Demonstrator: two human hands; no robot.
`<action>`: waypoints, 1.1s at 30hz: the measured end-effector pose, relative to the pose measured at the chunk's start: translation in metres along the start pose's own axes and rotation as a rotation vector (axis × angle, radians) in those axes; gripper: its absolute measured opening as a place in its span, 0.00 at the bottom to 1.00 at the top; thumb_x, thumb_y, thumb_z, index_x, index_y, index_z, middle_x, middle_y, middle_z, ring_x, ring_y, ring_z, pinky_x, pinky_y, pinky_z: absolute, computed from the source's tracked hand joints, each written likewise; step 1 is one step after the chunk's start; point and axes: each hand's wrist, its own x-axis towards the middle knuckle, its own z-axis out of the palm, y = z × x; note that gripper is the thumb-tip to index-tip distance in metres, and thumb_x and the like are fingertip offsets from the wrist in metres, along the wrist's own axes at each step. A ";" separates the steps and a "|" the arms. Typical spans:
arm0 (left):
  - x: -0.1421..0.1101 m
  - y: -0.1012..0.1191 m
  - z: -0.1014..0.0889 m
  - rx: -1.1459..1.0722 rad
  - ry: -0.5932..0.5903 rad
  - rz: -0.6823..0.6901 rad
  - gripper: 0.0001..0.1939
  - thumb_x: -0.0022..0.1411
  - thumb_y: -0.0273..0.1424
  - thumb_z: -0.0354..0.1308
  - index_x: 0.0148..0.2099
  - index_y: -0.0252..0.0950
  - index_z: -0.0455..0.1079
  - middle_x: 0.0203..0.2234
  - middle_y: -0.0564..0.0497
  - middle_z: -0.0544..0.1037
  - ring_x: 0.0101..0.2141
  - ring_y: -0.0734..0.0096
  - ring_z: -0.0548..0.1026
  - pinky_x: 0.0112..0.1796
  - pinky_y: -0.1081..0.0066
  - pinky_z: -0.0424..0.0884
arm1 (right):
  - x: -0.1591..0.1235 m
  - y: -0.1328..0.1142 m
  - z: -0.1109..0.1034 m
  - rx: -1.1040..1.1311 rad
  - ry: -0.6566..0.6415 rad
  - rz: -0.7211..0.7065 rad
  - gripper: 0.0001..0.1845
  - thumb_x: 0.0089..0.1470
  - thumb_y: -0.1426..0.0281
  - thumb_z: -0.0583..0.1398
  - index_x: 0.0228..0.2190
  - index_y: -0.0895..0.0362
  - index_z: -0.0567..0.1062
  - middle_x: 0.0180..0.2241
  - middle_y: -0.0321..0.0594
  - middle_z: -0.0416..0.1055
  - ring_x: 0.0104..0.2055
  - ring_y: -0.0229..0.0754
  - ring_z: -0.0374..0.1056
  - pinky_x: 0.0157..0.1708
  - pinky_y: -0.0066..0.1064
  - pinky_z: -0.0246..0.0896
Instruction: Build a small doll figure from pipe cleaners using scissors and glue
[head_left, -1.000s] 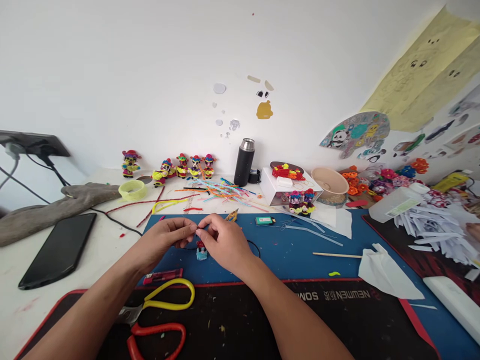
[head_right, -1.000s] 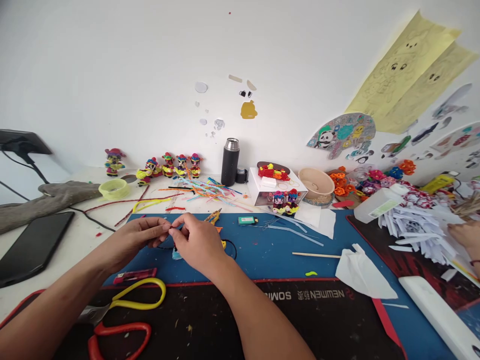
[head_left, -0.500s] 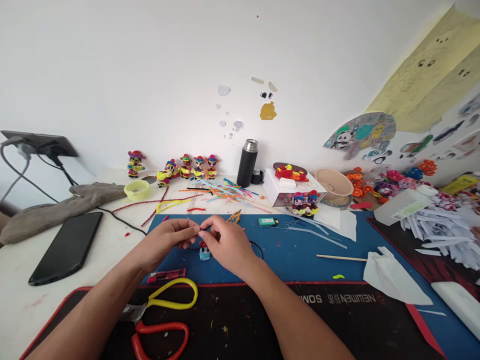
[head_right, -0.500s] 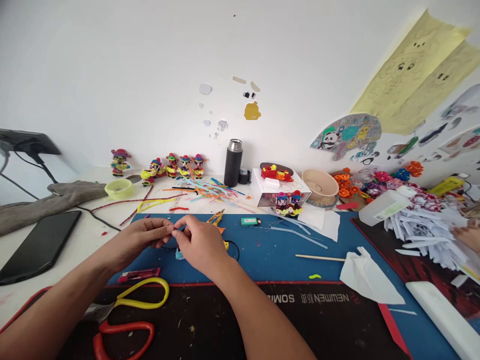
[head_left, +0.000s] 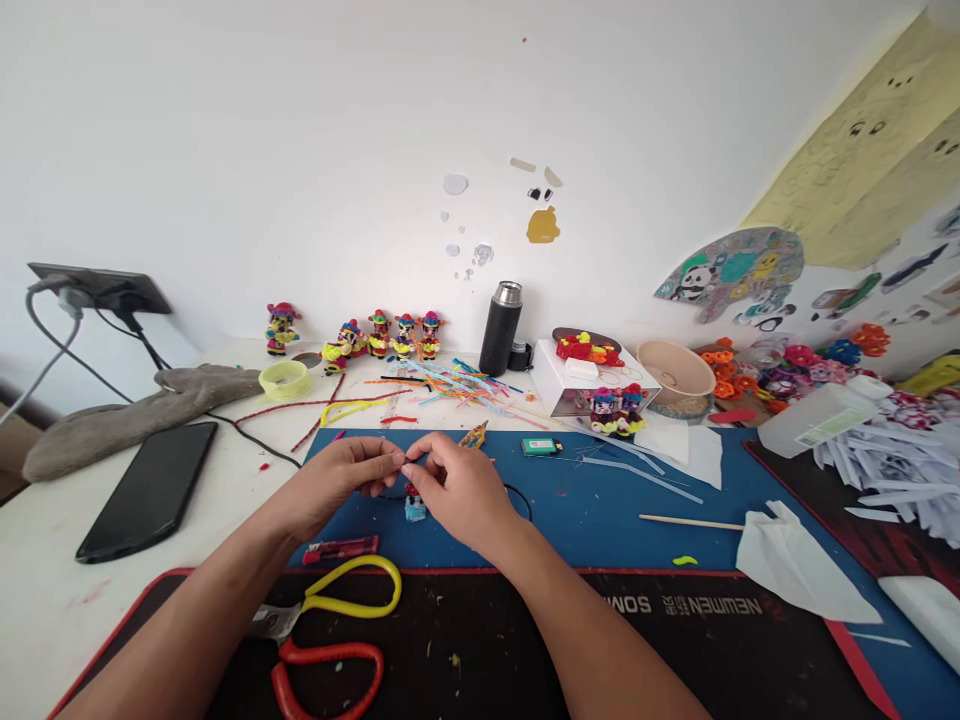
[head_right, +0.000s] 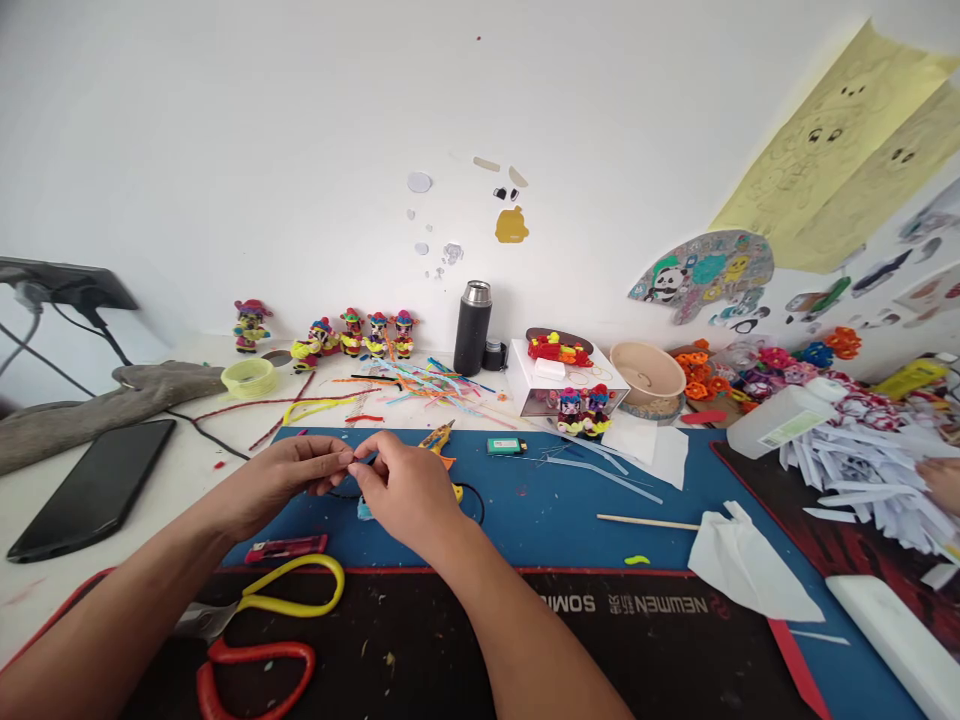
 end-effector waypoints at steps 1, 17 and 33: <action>0.000 0.000 -0.001 0.000 -0.001 0.004 0.21 0.54 0.50 0.70 0.31 0.36 0.77 0.25 0.52 0.74 0.27 0.69 0.66 0.30 0.69 0.63 | 0.000 0.000 0.000 0.001 0.000 -0.003 0.05 0.65 0.68 0.63 0.43 0.51 0.77 0.23 0.28 0.73 0.25 0.37 0.68 0.31 0.28 0.54; -0.002 0.005 -0.001 -0.007 -0.022 -0.028 0.22 0.50 0.51 0.72 0.29 0.36 0.77 0.23 0.53 0.73 0.26 0.70 0.65 0.30 0.70 0.62 | 0.000 0.001 0.001 0.017 -0.001 -0.013 0.05 0.65 0.67 0.63 0.43 0.52 0.78 0.23 0.29 0.72 0.25 0.37 0.68 0.30 0.28 0.53; -0.001 0.004 0.000 0.000 -0.002 -0.016 0.21 0.50 0.50 0.72 0.30 0.37 0.77 0.23 0.52 0.75 0.26 0.69 0.67 0.30 0.69 0.64 | 0.000 -0.001 0.000 -0.006 0.011 0.003 0.04 0.64 0.68 0.64 0.42 0.51 0.78 0.23 0.29 0.73 0.25 0.38 0.68 0.30 0.29 0.54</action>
